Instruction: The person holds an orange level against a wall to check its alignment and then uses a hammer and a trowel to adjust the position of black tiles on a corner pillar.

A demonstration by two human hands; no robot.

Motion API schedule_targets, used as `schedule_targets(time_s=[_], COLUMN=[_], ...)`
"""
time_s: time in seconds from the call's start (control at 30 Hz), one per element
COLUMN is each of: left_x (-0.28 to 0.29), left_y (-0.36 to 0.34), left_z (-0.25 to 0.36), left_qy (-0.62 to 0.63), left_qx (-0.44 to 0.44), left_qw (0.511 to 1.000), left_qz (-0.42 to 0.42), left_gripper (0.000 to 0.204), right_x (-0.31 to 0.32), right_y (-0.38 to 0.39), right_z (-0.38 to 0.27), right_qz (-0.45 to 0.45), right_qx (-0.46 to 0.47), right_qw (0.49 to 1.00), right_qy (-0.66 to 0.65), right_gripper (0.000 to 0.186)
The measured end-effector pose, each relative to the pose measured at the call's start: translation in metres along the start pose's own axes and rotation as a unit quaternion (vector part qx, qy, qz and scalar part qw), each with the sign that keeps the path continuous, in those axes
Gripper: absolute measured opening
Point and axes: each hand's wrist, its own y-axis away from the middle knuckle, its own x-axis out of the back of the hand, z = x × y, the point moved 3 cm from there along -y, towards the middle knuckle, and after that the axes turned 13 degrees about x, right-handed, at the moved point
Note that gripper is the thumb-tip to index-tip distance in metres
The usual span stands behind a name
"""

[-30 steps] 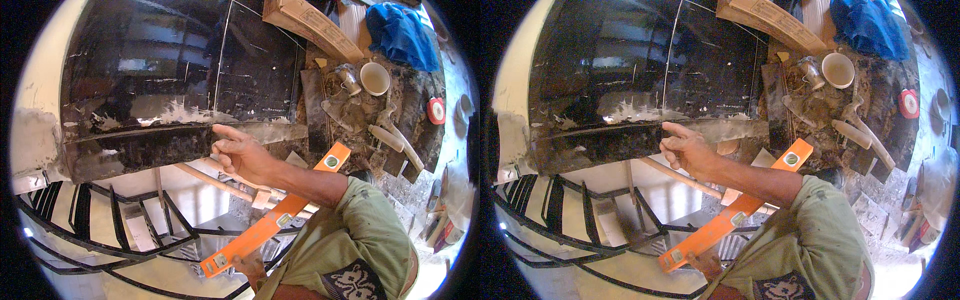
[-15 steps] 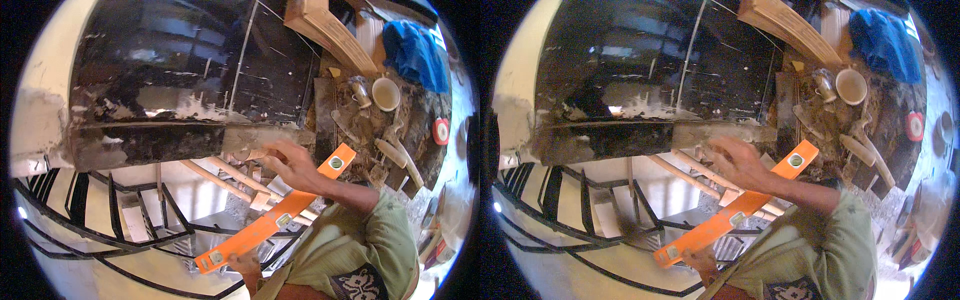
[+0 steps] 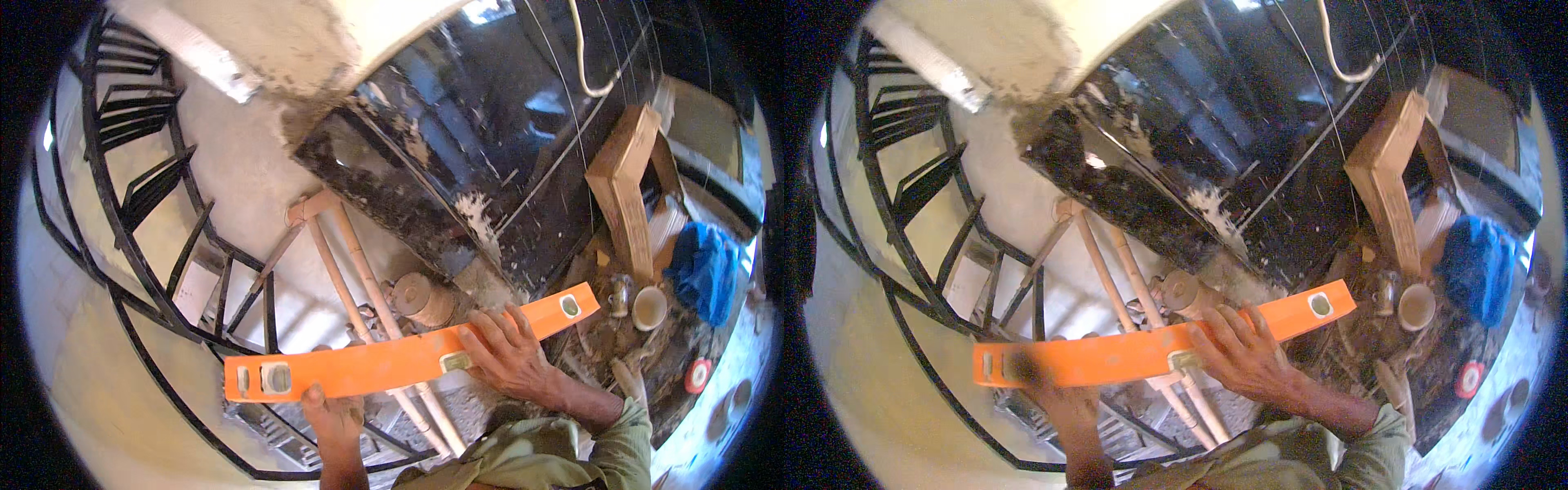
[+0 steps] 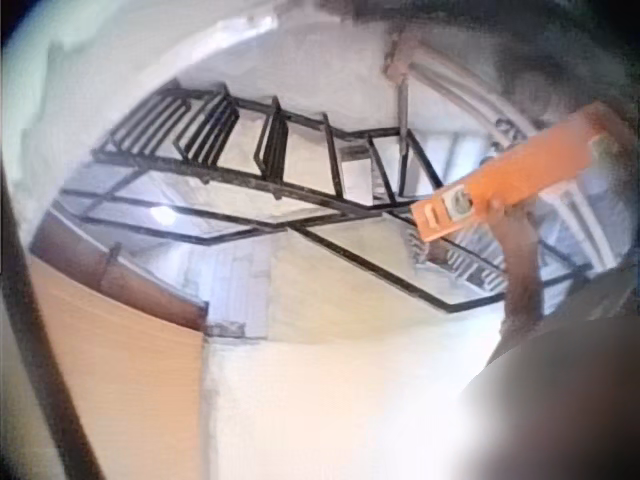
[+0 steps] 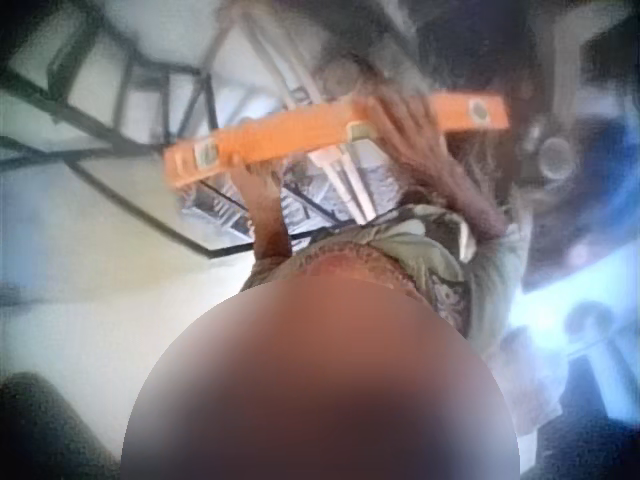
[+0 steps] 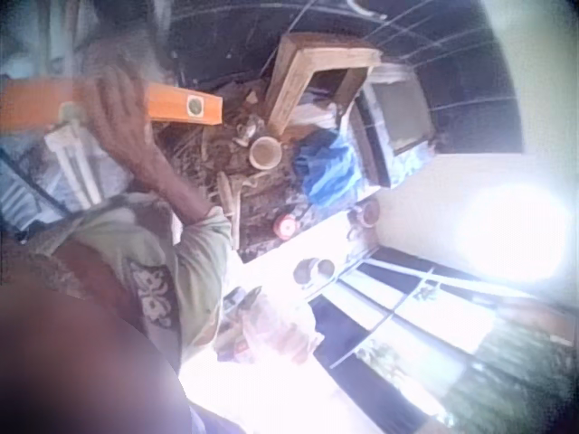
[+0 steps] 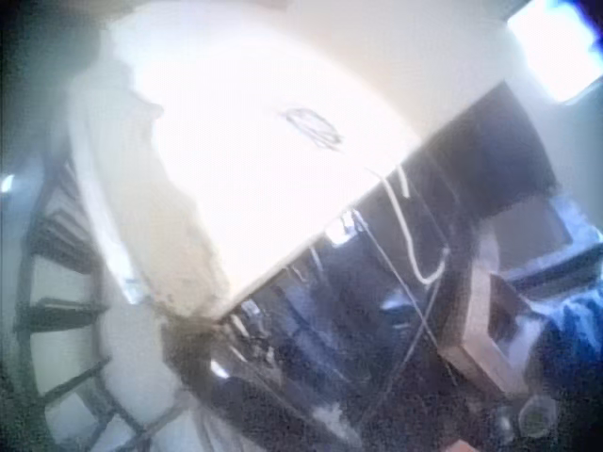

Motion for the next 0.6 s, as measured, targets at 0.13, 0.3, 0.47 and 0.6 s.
schedule_targets(time_s=[0.13, 0.3, 0.47, 0.6], left_x=[-0.011, -0.031, -0.053, -0.077], left_y=[-0.014, -0.032, -0.077, -0.107], left_z=[0.017, 0.025, 0.014, -0.004], left_qy=[-0.063, -0.111, -0.117, -0.183], left_qx=[0.028, 0.006, -0.053, -0.083], left_qw=[0.997, 0.994, 0.991, 0.979], left_qz=[-0.022, -0.019, -0.039, -0.045], left_gripper=[0.064, 0.078, 0.105, 0.119], right_x=[0.009, 0.041, 0.076, 0.102], right_y=[-0.030, -0.068, -0.119, -0.157], right_z=[0.021, 0.057, 0.088, 0.109], right_qz=[0.004, 0.066, 0.158, 0.175], right_qx=[0.060, 0.063, 0.080, 0.058], right_qw=[0.997, 0.995, 0.984, 0.983], right_qy=[0.050, 0.034, 0.028, 0.003], right_gripper=[0.051, 0.052, 0.042, 0.037])
